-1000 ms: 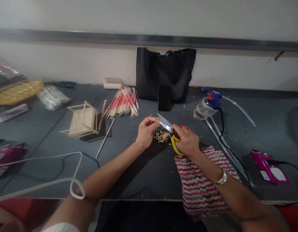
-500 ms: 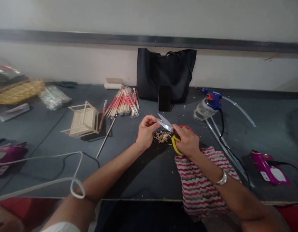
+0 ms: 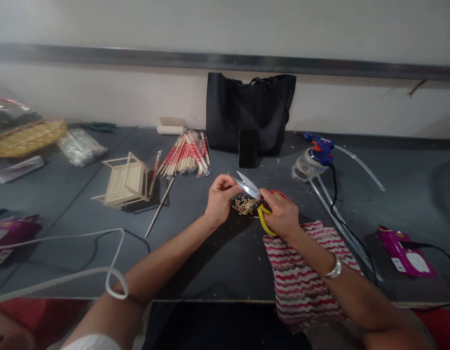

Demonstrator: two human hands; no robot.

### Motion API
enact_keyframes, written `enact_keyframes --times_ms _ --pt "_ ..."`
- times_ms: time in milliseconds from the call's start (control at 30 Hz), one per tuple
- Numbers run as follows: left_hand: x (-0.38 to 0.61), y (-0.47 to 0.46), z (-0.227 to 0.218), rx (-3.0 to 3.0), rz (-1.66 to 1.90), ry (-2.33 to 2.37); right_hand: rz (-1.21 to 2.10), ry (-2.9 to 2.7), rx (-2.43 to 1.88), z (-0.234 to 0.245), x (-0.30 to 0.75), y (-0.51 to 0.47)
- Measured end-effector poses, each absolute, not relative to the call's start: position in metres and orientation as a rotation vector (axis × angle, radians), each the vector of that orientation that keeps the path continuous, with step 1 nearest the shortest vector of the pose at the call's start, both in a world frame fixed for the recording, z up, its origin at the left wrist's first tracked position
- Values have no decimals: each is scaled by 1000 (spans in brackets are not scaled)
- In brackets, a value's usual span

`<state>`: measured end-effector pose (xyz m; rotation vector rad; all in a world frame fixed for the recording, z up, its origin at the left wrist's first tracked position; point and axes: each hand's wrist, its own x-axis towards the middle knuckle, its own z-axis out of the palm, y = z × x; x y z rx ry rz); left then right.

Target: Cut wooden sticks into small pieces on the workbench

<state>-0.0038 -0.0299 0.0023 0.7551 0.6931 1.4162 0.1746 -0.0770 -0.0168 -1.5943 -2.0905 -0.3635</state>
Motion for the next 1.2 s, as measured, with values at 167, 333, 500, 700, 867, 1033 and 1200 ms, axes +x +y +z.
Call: enact_keyframes --times_ms 167,333,500,700,867,1033,1200 --pt "-4 -30 5 756 1426 713 -296 -2117 -1638 -20 175 -78" --pt "-3 -29 6 780 1450 702 -279 -2098 -1610 -21 175 -76" --pt "-4 -28 5 789 1446 695 -330 -2072 -1569 -18 176 -75" --pt "-4 -29 6 788 1437 715 -343 -2076 -1567 -19 177 -76" --pt "-4 -29 4 793 1449 735 -333 -2073 -1559 -19 176 -75" --pt "-5 -28 0 830 1464 738 -350 -2076 -1593 -16 175 -76" --pt "-6 -27 3 841 1464 744 -349 -2084 -1561 -17 175 -76"
